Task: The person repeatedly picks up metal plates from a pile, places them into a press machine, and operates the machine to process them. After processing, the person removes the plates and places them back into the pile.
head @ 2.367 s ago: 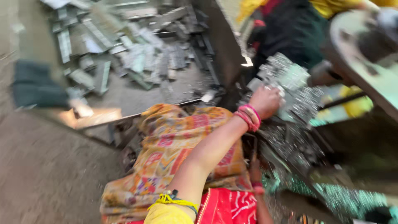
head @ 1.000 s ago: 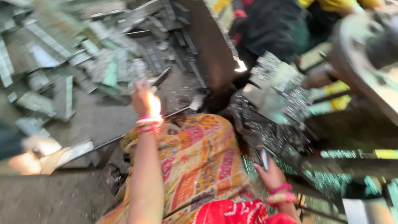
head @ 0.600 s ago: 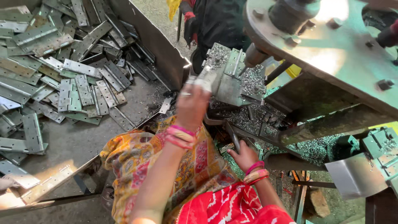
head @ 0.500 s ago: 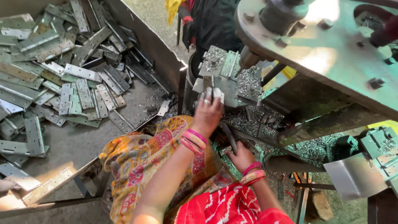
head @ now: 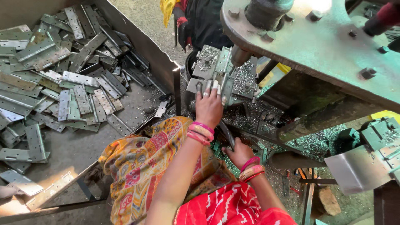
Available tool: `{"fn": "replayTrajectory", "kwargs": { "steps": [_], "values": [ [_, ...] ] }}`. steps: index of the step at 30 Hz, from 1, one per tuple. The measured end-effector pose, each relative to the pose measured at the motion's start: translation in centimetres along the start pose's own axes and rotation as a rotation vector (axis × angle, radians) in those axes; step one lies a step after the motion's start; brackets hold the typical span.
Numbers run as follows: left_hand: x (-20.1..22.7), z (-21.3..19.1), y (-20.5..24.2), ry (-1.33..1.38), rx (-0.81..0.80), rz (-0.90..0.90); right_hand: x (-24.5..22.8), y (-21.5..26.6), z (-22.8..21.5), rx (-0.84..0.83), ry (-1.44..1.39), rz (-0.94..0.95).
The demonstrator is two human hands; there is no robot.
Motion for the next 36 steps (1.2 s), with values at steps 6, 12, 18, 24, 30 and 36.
{"fn": "replayTrajectory", "kwargs": {
  "steps": [6,12,18,24,30,36],
  "values": [
    [-0.8,0.1,-1.2,-0.007,0.029,-0.014,4.4,-2.0,10.3,0.088,-0.207,0.025],
    [-0.9,-1.0,-0.4,-0.007,0.137,0.029,6.3,-4.7,15.5,0.205,-0.182,-0.119],
    [-0.1,-0.1,-0.2,-0.095,0.064,0.037,5.4,-4.1,6.8,0.13,0.017,-0.056],
    [-1.0,2.0,-3.5,-0.078,0.068,-0.004,5.3,-3.0,9.8,0.161,-0.131,-0.041],
    [-1.1,0.9,-1.6,-0.049,0.136,0.049,6.2,-4.6,15.3,0.184,-0.14,-0.101],
    [-1.0,1.2,-2.6,0.037,0.085,0.03,6.1,-3.5,7.7,0.1,0.005,-0.042]
  ]
}}
Point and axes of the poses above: each hand's wrist, its own y-axis away from the middle knuckle, its own z-axis out of the palm, x = y × z, the point moved 4 cm from there along -y, towards the middle knuckle, and after that the axes turned 5 degrees about z, right-handed, at the moved point
